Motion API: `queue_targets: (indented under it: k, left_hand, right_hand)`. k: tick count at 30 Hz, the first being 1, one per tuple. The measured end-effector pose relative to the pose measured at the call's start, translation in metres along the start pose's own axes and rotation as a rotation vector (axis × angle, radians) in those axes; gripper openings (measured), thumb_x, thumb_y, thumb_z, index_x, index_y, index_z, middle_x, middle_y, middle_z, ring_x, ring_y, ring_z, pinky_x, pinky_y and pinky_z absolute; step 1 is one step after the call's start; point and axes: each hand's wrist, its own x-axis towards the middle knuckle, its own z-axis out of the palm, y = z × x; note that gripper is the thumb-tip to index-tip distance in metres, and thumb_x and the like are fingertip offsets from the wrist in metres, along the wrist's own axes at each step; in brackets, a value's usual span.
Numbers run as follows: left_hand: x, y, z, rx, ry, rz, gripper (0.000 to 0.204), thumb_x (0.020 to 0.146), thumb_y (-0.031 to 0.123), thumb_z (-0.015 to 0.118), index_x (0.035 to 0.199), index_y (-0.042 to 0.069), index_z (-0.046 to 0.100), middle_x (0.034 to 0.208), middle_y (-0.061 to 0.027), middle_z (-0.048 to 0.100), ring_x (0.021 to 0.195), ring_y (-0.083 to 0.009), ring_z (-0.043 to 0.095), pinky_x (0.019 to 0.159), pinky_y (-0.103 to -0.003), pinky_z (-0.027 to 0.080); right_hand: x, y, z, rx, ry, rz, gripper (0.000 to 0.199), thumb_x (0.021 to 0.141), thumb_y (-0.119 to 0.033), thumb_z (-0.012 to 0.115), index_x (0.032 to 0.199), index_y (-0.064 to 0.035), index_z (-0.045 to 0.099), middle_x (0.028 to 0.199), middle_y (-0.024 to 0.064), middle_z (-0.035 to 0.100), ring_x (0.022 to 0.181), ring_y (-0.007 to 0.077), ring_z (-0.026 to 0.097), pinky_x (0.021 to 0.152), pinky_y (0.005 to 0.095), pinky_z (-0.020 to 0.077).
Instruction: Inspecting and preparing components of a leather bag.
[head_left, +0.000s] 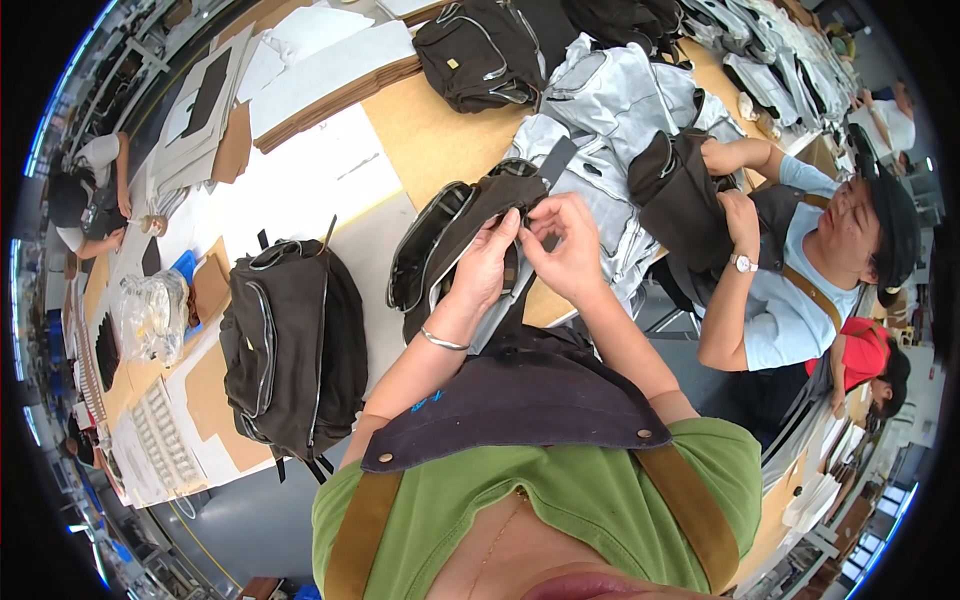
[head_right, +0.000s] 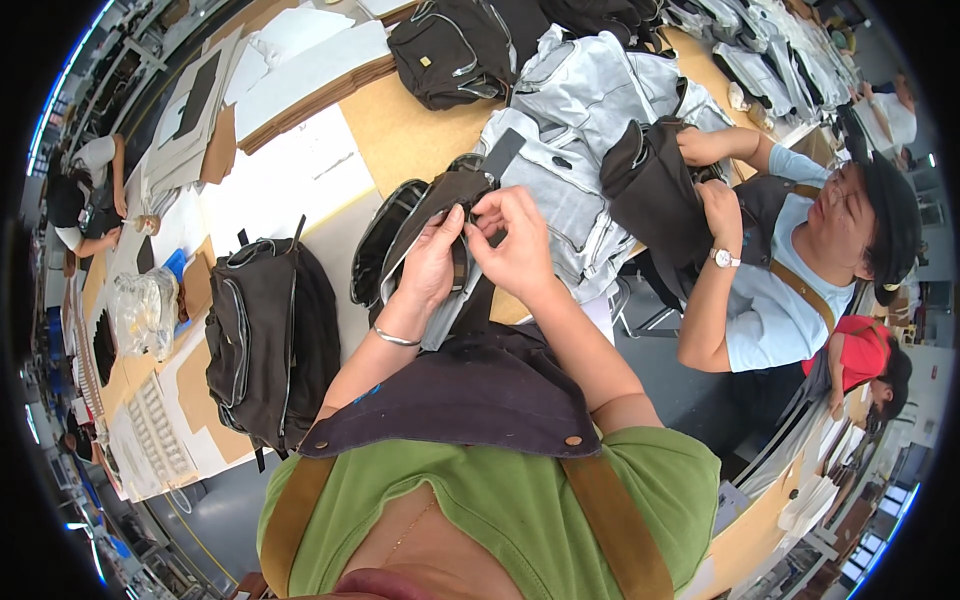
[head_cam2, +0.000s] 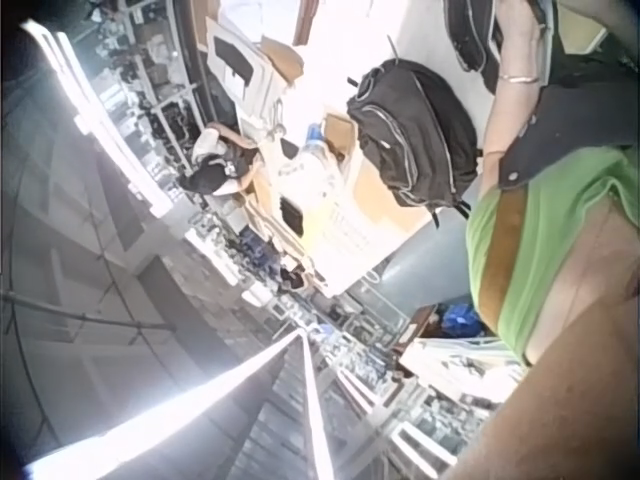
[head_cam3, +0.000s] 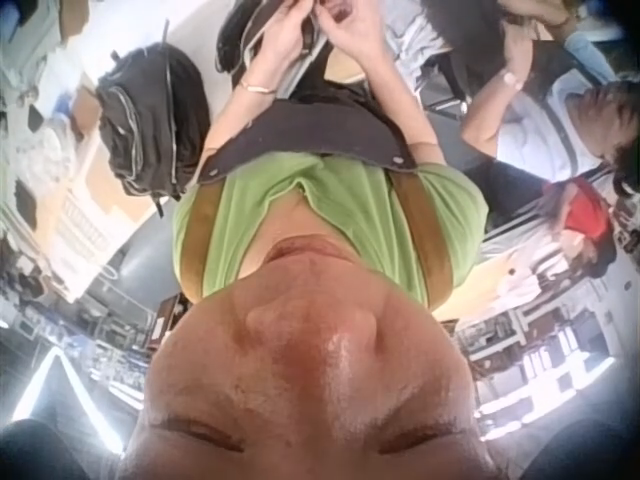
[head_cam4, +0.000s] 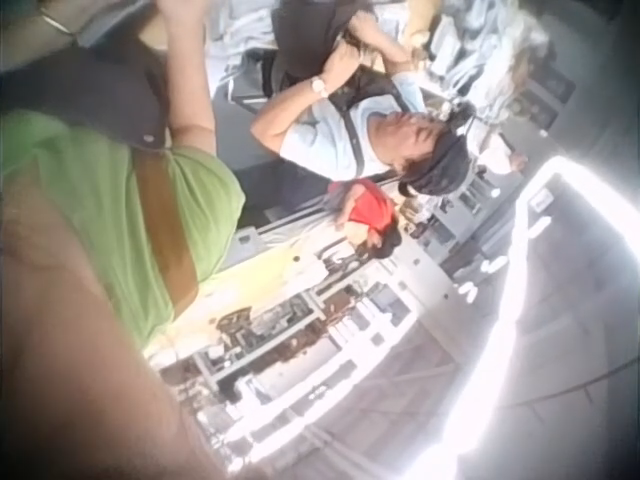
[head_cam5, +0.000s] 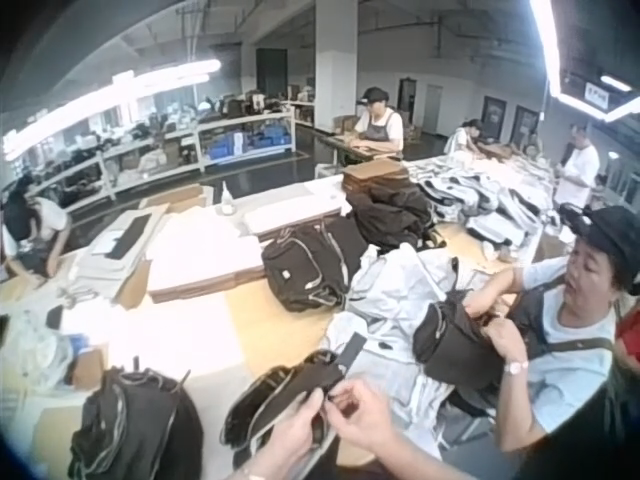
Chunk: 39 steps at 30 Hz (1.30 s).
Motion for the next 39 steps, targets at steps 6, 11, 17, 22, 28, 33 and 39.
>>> queue_targets:
  k: [6,11,17,22,28,33,39]
  left_hand:
    - [0.012,0.007,-0.011,0.063,-0.114,-0.08,0.023,0.086,0.017,0.055,0.105,0.005,0.056,0.102,-0.0029,0.057,0.094,-0.0102,0.05,0.084,-0.025,0.038]
    - [0.013,0.015,-0.017,0.148,-0.163,-0.143,0.029,0.085,0.018,0.056,0.109,0.002,0.054,0.106,-0.0038,0.056,0.098,-0.0125,0.049,0.088,-0.026,0.035]
    - [0.014,0.011,-0.008,0.151,-0.152,-0.136,0.033,0.085,0.019,0.056,0.113,0.001,0.052,0.112,-0.0051,0.054,0.103,-0.014,0.048,0.092,-0.027,0.034]
    - [0.011,-0.001,0.0,0.276,-0.105,-0.008,0.028,0.085,0.014,0.056,0.111,0.003,0.054,0.109,-0.0043,0.056,0.101,-0.0118,0.049,0.091,-0.026,0.035]
    - [0.007,0.0,0.005,0.039,-0.116,-0.053,0.025,0.086,0.014,0.056,0.108,0.002,0.055,0.108,-0.0039,0.056,0.099,-0.0123,0.05,0.089,-0.025,0.036]
    - [0.005,-0.002,0.007,0.255,-0.109,0.129,0.027,0.087,0.015,0.054,0.111,0.002,0.053,0.109,-0.0043,0.056,0.101,-0.012,0.049,0.09,-0.026,0.036]
    - [0.007,0.003,0.004,0.266,-0.154,0.039,0.029,0.088,0.015,0.052,0.114,0.002,0.051,0.11,-0.0046,0.054,0.1,-0.0119,0.048,0.089,-0.026,0.037]
  right_hand:
    - [0.002,0.001,0.001,0.061,-0.102,-0.024,0.021,0.065,0.005,0.066,0.078,-0.0011,0.051,0.081,0.0062,0.05,0.063,0.0113,0.057,0.055,0.0233,0.0473]
    - [-0.002,0.02,-0.013,0.264,-0.061,-0.03,0.028,0.07,0.003,0.066,0.091,-0.0037,0.05,0.082,0.0018,0.048,0.062,0.0074,0.049,0.056,0.0205,0.0426]
    - [0.037,0.018,-0.015,0.563,0.063,0.231,0.035,0.084,-0.015,0.056,0.115,-0.0102,0.042,0.087,0.0,0.048,0.072,0.0056,0.045,0.057,0.0179,0.0362]
    - [0.042,0.022,0.005,0.669,0.074,0.125,0.032,0.086,-0.009,0.052,0.116,-0.0093,0.04,0.088,0.0003,0.051,0.075,0.0072,0.047,0.07,0.0215,0.039]
    - [0.038,0.02,0.009,0.67,0.103,0.088,0.045,0.087,-0.006,0.049,0.126,-0.0098,0.026,0.091,0.0074,0.056,0.08,0.0099,0.05,0.079,0.0247,0.0396]
    - [0.03,-0.004,0.016,0.964,0.185,0.178,0.064,0.089,-0.007,0.046,0.136,-0.0119,0.004,0.095,0.013,0.058,0.085,0.0138,0.055,0.08,0.0295,0.0437]
    - [0.024,0.004,0.016,0.767,0.045,0.107,0.073,0.086,-0.001,0.047,0.137,-0.0132,-0.003,0.106,0.0176,0.053,0.091,0.0198,0.055,0.084,0.0338,0.0431]
